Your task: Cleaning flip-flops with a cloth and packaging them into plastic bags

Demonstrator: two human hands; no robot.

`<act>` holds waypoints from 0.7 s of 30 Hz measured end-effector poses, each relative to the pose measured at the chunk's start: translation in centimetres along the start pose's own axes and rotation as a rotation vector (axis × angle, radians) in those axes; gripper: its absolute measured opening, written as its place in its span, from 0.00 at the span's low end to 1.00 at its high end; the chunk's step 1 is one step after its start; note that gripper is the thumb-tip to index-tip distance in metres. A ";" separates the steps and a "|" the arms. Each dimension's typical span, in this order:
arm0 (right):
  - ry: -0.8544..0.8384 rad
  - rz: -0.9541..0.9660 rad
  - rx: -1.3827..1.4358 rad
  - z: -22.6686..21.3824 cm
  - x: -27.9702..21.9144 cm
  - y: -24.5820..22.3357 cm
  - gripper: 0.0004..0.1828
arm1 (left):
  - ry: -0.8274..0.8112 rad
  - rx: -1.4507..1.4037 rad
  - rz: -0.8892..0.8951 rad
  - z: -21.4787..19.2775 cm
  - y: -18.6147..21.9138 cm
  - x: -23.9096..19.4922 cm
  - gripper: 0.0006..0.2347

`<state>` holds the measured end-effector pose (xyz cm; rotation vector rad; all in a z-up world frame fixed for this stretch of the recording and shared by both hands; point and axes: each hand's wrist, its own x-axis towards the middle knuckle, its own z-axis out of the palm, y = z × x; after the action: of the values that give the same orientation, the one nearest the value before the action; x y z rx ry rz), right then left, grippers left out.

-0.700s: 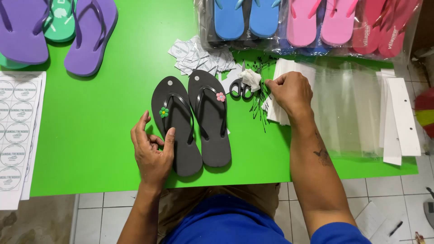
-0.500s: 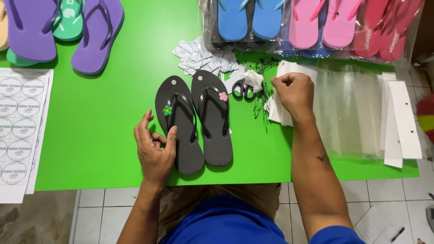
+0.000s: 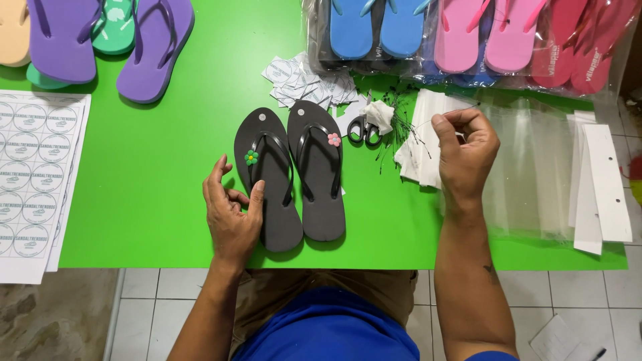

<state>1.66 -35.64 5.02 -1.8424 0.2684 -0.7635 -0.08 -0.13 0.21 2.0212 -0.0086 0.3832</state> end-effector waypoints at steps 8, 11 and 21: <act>-0.026 0.077 0.082 0.5 0.4 0.7 0.08 | 0.005 0.003 0.014 0.0 -0.4 0.0 0.28; -0.015 0.128 0.099 0.7 0.6 0.9 0.08 | 0.008 -0.001 0.015 0.1 -0.4 0.1 0.28; 0.195 0.337 0.353 1.8 0.8 -0.6 0.08 | 0.045 -0.016 0.040 0.1 0.3 -0.1 0.30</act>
<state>3.28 -34.47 5.51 -1.3483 0.5212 -0.7018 -0.19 -0.35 0.42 1.9983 -0.0240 0.4520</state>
